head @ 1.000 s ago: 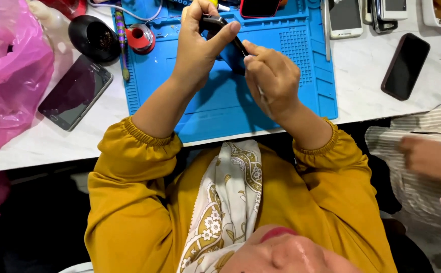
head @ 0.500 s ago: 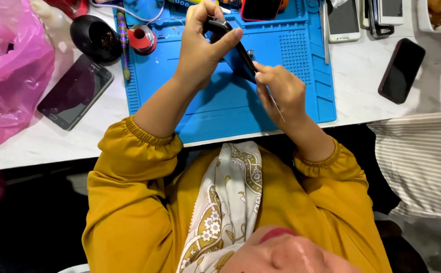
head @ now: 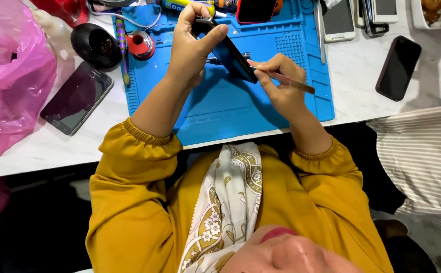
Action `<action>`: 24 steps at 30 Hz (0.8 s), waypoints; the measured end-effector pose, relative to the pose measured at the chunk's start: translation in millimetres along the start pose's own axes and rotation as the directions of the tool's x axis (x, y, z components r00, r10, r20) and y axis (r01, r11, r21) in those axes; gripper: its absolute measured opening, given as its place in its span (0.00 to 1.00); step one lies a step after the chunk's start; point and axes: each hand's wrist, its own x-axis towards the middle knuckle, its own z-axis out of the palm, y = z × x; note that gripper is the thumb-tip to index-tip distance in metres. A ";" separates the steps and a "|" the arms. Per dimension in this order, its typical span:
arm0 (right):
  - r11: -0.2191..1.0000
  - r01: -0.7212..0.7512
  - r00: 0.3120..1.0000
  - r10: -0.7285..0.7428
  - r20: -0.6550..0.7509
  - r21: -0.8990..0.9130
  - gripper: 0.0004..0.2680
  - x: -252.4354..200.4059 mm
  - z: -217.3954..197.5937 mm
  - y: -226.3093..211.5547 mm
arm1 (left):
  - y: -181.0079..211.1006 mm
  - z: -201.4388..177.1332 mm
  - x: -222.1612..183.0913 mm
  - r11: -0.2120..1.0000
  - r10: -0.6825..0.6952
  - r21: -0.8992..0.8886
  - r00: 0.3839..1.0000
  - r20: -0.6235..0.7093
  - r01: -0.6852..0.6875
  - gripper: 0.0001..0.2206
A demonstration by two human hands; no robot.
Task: Disassembling a mobile phone to access and remove internal components using a screwdriver and pry tools.
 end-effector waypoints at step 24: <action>0.787 0.439 0.844 -0.527 -0.102 -0.434 0.02 -16.9 10.3 6.6 | -13.4 -22.0 13.0 0.882 -0.238 -0.393 0.966 0.101 0.259 0.13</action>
